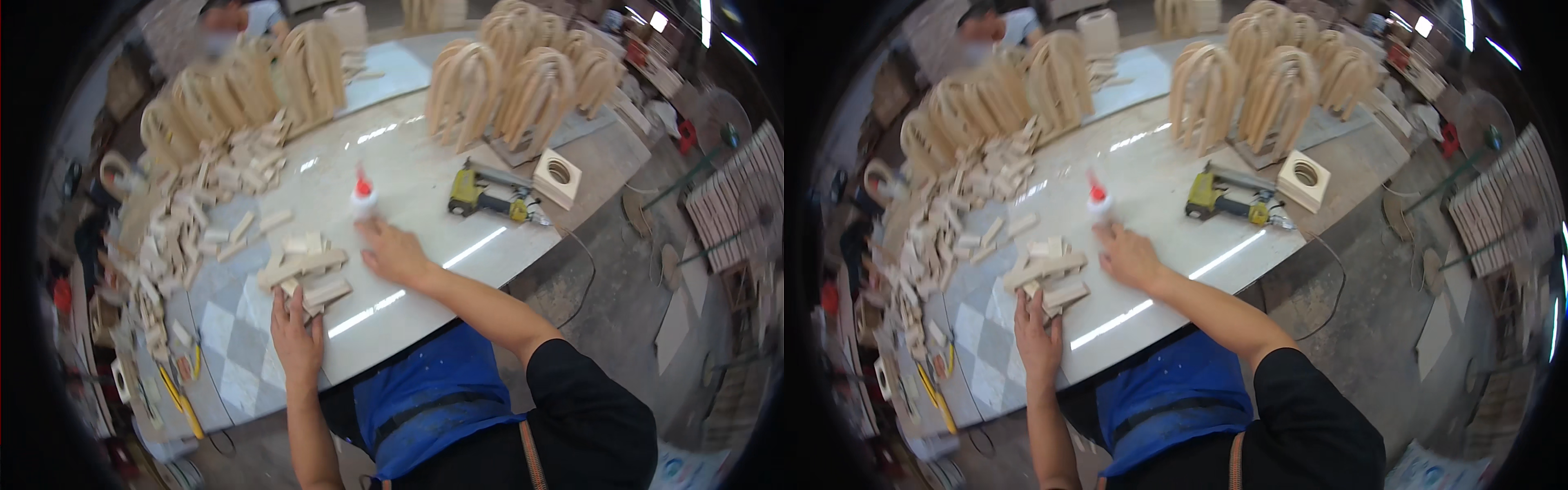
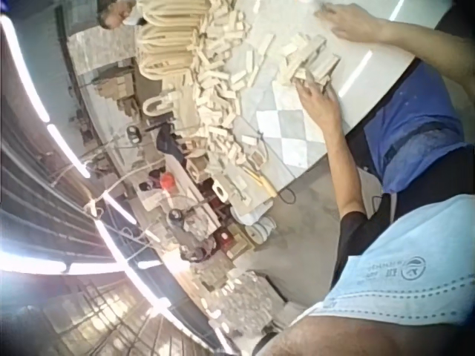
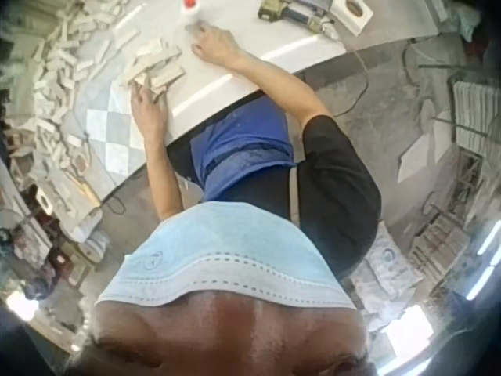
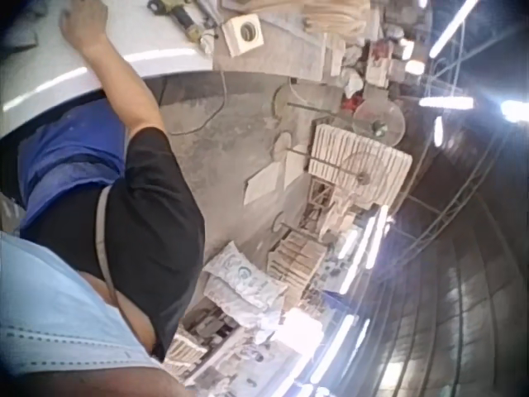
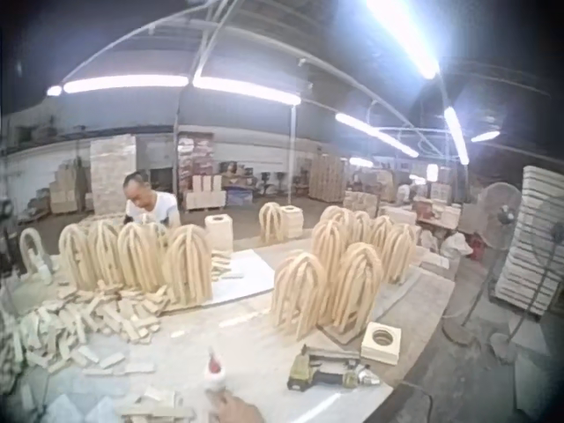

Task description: Assembling wooden slats and frames using wood glue and a pneumatic staple gun.

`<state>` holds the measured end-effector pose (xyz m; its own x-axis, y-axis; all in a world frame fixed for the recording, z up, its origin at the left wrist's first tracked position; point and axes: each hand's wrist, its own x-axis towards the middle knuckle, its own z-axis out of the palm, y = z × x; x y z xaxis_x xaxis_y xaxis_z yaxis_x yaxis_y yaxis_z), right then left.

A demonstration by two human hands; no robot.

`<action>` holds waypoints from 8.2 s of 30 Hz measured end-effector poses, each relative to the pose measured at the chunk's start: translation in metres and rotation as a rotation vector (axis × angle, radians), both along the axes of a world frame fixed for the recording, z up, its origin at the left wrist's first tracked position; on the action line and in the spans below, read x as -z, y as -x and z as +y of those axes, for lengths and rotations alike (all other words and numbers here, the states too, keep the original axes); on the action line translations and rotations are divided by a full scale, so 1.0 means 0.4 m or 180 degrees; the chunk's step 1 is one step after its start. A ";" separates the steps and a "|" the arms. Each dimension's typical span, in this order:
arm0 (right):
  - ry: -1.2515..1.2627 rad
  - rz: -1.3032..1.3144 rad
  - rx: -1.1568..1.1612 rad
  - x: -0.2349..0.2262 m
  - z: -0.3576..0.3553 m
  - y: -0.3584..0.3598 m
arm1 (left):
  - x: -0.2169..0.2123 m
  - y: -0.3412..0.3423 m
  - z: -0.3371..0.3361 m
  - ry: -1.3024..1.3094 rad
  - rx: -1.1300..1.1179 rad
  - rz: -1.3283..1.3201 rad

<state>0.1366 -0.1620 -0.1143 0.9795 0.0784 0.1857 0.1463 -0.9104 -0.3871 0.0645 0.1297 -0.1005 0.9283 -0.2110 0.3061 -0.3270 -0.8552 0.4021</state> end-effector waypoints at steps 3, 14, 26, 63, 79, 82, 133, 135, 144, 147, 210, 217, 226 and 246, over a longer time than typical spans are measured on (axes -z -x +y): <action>-0.0047 -0.0243 0.0191 0.036 0.000 -0.018 | -0.010 0.044 0.041 0.0137 -0.0004 0.0132; -0.0608 -0.0629 -0.1353 -0.119 0.229 0.141 | -0.026 0.147 0.150 0.0394 -0.0156 0.0164; 0.0022 -0.0514 -0.1114 -0.032 0.233 0.101 | 0.005 0.097 0.385 -0.0150 -0.1810 -0.0316; -0.0356 0.0045 -0.2094 -0.074 0.414 0.117 | -0.012 0.098 0.250 0.0179 -0.0076 0.0100; -0.0251 0.0093 -0.2156 -0.077 0.451 -0.113 | -0.015 0.118 0.225 0.0289 -0.0317 0.0117; -0.0284 0.0139 -0.2292 -0.078 0.433 -0.084 | -0.009 0.095 0.237 0.0302 -0.0305 0.0117; -0.0674 -0.0007 -0.1398 -0.097 0.269 0.137 | -0.016 -0.050 0.312 -0.0021 0.0615 0.0264; -0.0508 -0.0119 -0.1035 -0.093 0.210 0.153 | -0.007 -0.106 0.324 -0.0332 0.0931 0.0258; -0.0489 -0.0030 -0.0319 -0.067 0.058 0.190 | -0.007 -0.330 0.347 -0.0897 0.1122 0.0147; -0.0566 -0.0015 -0.0260 -0.059 0.053 0.196 | -0.009 -0.368 0.345 -0.0987 0.1115 0.0140; -0.0992 -0.0407 -0.1631 -0.088 0.402 0.016 | -0.029 0.035 0.364 0.0204 -0.0384 -0.0137; -0.0709 -0.0839 -0.1726 -0.017 0.494 -0.063 | -0.006 0.022 0.333 0.0511 -0.0345 -0.0017; -0.0568 -0.0829 -0.0760 -0.074 0.278 -0.001 | -0.011 -0.089 0.262 0.0400 -0.0074 -0.0025; -0.0611 0.0031 -0.0043 -0.032 0.157 0.049 | 0.027 -0.065 0.276 0.0501 -0.0374 -0.0235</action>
